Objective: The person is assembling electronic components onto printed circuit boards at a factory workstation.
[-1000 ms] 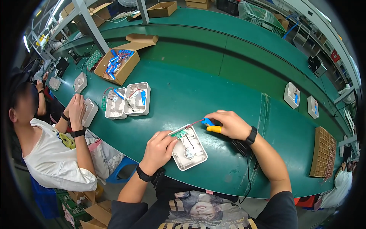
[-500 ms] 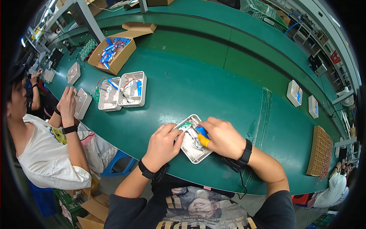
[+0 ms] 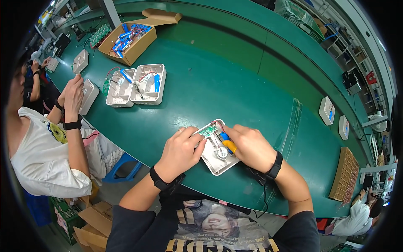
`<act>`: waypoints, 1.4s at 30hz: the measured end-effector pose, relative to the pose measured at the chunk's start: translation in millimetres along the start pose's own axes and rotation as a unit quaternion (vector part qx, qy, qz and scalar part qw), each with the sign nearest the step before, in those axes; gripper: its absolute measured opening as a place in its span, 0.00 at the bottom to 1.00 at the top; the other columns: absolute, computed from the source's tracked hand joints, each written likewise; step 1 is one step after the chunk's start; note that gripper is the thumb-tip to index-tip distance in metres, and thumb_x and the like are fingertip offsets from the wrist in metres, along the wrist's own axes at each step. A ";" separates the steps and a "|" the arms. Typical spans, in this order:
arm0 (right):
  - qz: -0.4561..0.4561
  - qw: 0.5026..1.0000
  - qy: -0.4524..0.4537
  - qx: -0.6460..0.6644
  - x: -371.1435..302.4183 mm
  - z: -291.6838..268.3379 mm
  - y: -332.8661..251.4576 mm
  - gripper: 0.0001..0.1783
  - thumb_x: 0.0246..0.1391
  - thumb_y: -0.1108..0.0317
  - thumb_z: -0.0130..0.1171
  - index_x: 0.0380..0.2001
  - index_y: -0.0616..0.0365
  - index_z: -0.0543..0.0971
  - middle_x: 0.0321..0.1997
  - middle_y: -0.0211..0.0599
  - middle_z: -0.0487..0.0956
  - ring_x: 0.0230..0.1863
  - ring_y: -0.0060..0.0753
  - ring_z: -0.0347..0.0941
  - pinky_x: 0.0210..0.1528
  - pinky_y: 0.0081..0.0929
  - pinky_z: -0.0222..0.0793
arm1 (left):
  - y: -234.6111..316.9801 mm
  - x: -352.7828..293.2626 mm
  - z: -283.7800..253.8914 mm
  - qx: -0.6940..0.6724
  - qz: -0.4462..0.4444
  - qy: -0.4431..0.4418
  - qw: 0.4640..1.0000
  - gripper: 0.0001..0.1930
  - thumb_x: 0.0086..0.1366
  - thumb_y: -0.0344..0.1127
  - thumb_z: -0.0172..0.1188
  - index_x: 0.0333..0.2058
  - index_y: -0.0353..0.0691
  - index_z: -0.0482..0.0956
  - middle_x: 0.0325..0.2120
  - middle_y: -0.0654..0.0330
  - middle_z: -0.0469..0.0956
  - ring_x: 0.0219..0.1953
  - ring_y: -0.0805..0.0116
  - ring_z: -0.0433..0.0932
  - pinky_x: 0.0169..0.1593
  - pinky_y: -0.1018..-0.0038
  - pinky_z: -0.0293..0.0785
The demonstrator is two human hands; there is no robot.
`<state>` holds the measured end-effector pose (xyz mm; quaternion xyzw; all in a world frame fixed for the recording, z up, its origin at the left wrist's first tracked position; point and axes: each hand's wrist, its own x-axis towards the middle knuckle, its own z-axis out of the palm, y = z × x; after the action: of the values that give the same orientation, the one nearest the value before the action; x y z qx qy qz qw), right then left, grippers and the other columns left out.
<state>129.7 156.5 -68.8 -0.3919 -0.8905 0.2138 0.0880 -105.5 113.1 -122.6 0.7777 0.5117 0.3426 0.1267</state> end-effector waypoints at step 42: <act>0.006 0.993 0.025 0.119 18.7 6.6 30.8 0.08 0.59 0.68 0.62 0.37 0.63 0.82 0.38 0.46 0.79 0.40 0.53 0.77 0.43 0.46 0.73 | 4.5 4.6 1.3 0.014 0.000 -0.014 1.000 0.04 0.61 0.31 0.70 0.31 0.38 0.85 0.39 0.55 0.84 0.37 0.53 0.81 0.40 0.62 0.80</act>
<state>135.2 186.8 -88.8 -0.3894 -0.8537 0.3092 0.1547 -100.3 115.4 -119.2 0.7842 0.5147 0.3240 0.1229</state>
